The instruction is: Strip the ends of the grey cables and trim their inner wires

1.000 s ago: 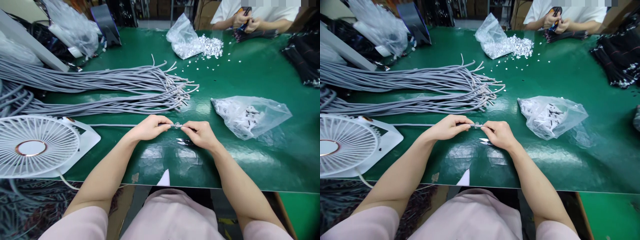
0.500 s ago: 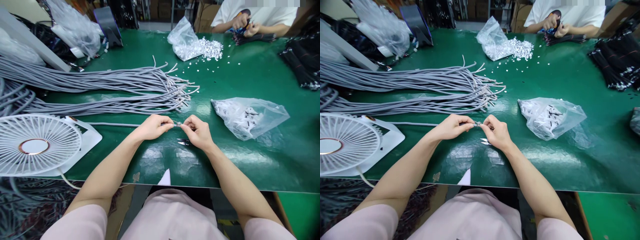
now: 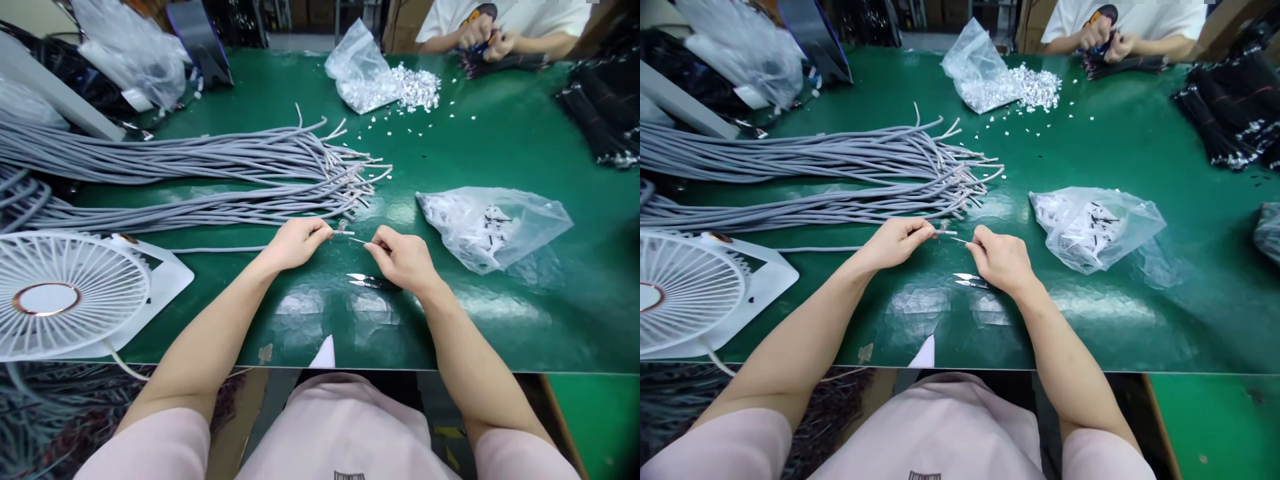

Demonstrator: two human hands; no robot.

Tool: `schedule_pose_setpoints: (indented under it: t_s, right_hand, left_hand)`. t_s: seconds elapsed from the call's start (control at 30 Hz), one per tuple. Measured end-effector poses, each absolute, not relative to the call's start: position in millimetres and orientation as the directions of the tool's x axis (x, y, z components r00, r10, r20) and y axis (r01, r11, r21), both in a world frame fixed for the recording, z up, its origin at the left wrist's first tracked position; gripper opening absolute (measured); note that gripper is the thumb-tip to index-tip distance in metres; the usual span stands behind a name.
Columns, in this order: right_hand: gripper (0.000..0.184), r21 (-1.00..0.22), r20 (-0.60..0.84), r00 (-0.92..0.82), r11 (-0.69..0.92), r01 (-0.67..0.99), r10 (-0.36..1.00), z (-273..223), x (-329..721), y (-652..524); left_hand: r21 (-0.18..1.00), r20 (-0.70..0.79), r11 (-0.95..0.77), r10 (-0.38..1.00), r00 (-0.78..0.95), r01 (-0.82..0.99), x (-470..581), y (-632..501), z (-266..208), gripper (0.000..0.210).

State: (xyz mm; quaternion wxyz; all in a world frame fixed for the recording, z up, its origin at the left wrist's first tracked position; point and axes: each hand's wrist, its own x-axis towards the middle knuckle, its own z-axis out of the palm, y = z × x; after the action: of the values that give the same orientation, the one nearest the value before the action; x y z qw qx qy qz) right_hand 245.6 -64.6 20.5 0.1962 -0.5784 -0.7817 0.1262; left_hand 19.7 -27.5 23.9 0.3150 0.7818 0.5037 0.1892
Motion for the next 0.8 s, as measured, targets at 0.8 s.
schedule_pose_setpoints:
  t_s: [0.8]
  right_hand:
    - [0.017,-0.38,0.074,-0.425,0.419,0.824,0.902,22.3,242.2,-68.0]
  left_hand:
    - [0.584,-0.132,-0.445,0.774,0.619,0.679,18.5,-36.4,40.0,0.034]
